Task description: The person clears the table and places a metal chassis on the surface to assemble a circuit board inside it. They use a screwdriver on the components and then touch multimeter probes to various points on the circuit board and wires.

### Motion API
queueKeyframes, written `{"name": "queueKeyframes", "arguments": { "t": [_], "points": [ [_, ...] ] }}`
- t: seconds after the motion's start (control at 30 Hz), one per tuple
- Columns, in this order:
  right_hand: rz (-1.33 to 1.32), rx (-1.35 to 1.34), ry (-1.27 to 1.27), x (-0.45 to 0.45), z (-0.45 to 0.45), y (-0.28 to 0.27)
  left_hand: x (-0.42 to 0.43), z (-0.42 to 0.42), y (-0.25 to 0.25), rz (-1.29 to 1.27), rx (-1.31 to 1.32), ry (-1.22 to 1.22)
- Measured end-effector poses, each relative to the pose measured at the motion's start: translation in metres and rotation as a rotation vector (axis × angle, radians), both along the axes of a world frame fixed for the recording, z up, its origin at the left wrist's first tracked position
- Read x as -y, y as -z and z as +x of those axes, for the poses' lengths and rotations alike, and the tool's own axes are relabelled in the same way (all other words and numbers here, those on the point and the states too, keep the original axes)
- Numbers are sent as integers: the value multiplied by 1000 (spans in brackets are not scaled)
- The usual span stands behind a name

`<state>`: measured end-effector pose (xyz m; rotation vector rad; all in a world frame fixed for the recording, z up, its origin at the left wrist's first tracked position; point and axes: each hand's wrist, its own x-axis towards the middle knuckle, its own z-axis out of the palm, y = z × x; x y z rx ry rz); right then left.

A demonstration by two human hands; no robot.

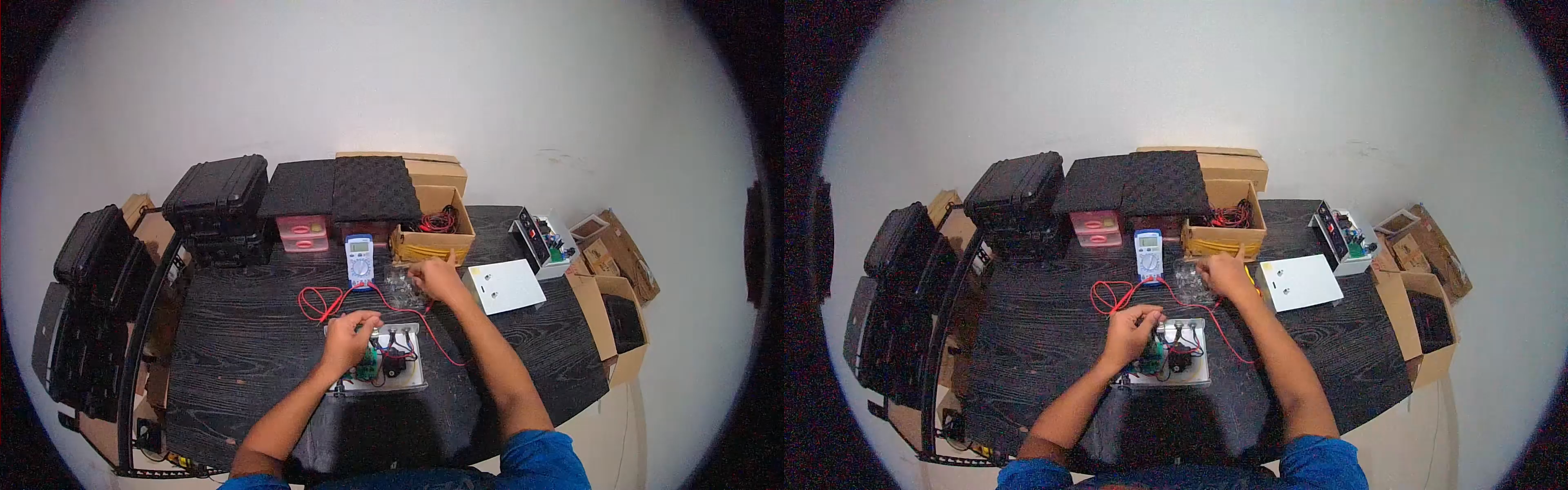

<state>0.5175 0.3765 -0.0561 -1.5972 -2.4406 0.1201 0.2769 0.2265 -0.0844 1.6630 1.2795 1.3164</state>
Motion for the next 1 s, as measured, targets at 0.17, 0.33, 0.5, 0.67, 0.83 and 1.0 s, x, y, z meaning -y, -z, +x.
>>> {"name": "queueKeyframes", "arguments": {
  "t": [0.17, 0.33, 0.5, 0.67, 0.83, 1.0],
  "points": [
    [-104, 129, 20, -22, -2, 18, 3, -1, -11, -101, 193, 62],
    [152, -46, 1, 6, -8, -9, 0, -7, -13, -185, 343, 132],
    [-236, -733, -409, 86, -30, -60, -3, -9, -12, -149, 494, 152],
    [-145, -716, -472, 117, -50, -34, -2, -10, -6, -112, 444, 205],
    [-158, -741, -331, 121, -56, -34, 0, -10, -13, -132, 414, 208],
    [26, -655, -403, 114, -49, -29, 3, -12, -28, -171, 242, 176]
  ]
}}
